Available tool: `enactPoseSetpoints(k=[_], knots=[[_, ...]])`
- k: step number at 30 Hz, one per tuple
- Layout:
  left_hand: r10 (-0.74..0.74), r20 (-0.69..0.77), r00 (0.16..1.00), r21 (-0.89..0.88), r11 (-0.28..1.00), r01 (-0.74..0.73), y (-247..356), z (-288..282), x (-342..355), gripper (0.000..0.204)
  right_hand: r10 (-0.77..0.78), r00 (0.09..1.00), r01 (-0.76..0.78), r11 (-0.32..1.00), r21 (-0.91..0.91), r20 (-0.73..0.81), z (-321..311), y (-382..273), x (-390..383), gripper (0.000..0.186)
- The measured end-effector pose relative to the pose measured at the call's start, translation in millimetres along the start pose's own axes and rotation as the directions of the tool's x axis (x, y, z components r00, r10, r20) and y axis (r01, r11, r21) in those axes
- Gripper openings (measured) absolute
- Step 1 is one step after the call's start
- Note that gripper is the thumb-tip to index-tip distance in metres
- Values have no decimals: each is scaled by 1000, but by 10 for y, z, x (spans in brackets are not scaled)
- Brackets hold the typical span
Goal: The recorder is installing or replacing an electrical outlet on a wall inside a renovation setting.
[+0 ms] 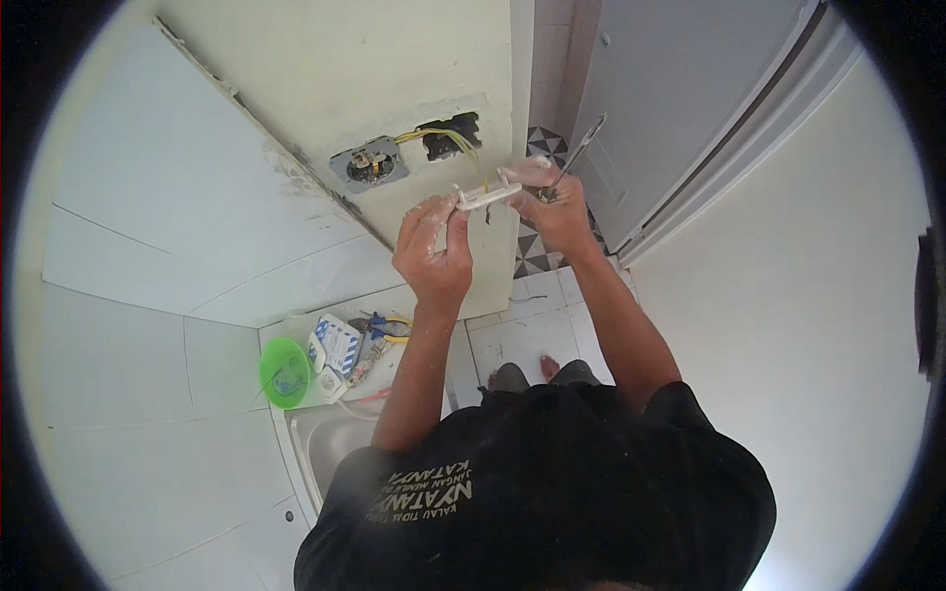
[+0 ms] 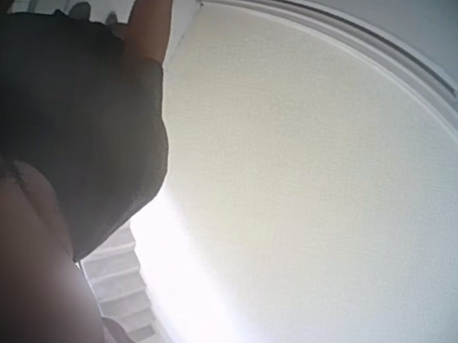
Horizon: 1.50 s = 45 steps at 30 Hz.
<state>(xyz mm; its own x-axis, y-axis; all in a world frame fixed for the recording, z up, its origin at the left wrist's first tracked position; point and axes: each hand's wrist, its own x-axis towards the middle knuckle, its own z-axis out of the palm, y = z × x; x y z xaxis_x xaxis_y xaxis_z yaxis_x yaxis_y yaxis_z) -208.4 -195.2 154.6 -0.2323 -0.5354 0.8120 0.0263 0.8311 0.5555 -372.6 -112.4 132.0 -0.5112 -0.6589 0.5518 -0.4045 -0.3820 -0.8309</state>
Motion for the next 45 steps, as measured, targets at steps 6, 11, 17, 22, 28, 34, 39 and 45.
enactPoseSetpoints(k=[6,11,17,22,28,34,39,45], knots=[[-37,-3,999,-33,999,37,65,26,242,15,-38,999,39,998,-55,26,-93,-222,248,31],[-133,-2,991,-118,984,132,25,-14,389,17,-112,993,116,968,-222,31,-27,-521,393,30],[-310,7,951,-125,943,309,-37,-56,520,16,-1,999,-12,942,-336,-38,187,-737,418,24],[-317,6,948,40,948,316,64,-65,594,16,26,998,-43,916,-398,-49,206,-813,450,23],[-364,-25,931,31,931,365,34,-16,582,18,143,982,-183,887,-424,-125,277,-894,439,23],[-296,-48,954,12,955,297,-54,41,559,17,84,978,-162,884,-438,-193,300,-779,415,24],[-346,-29,938,134,928,346,85,-34,628,13,166,962,-241,889,-389,-215,315,-830,428,24],[-301,-93,949,113,944,311,93,-47,656,12,153,949,-245,908,-339,-277,365,-818,473,21]])
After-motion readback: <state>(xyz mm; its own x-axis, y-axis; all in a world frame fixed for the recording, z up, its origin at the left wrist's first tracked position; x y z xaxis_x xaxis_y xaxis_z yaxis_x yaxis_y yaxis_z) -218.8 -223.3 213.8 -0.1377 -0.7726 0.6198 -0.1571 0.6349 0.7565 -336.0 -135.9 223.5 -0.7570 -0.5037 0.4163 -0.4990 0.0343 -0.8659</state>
